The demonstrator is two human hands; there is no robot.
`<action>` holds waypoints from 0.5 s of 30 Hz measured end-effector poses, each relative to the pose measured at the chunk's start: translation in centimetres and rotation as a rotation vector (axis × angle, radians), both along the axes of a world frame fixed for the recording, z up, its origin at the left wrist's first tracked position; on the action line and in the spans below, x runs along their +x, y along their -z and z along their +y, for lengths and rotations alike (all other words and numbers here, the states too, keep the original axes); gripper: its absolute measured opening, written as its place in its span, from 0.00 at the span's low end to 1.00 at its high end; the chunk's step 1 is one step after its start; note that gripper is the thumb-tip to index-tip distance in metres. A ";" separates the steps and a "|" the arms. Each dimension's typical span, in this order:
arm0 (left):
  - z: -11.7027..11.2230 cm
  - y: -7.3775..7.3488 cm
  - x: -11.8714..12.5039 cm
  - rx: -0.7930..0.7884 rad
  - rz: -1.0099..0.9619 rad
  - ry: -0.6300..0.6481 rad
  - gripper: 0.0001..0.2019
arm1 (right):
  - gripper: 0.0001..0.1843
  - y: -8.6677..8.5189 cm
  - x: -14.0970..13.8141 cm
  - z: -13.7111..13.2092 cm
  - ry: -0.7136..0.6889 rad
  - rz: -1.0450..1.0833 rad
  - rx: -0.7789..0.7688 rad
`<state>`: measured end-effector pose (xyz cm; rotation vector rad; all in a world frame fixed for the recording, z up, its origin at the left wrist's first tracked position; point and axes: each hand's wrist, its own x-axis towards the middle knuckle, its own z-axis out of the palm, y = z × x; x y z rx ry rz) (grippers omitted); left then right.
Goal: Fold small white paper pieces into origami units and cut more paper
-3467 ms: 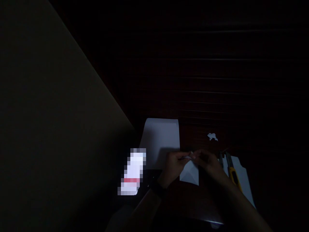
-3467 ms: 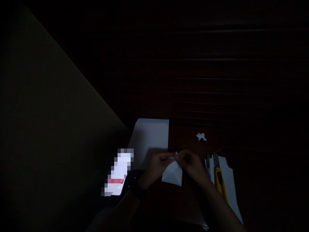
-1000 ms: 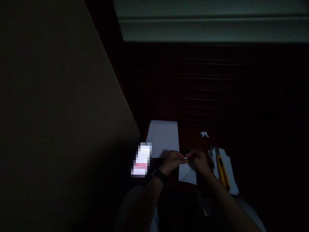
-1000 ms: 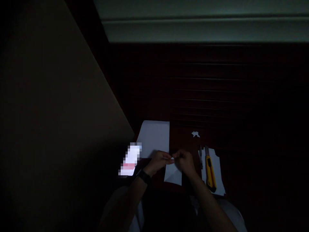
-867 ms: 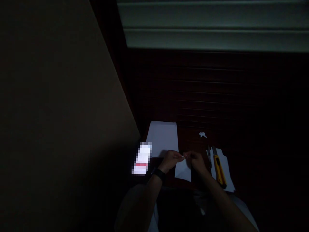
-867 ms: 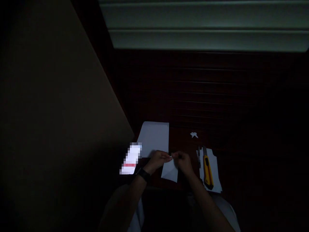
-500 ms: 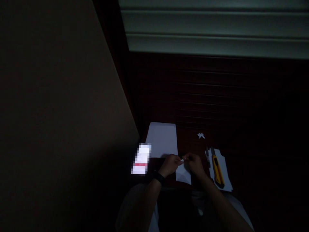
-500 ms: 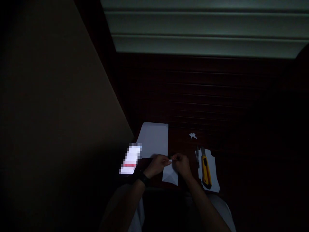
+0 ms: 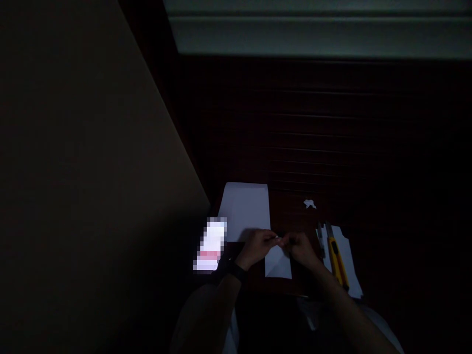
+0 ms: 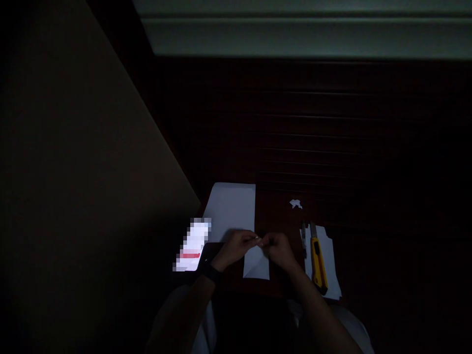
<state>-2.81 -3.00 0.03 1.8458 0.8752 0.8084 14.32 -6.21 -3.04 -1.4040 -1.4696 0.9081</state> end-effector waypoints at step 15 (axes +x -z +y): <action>2.3 0.3 -0.4 0.022 0.026 -0.230 0.17 | 0.09 -2.1 0.3 2.7 -0.142 0.007 -0.015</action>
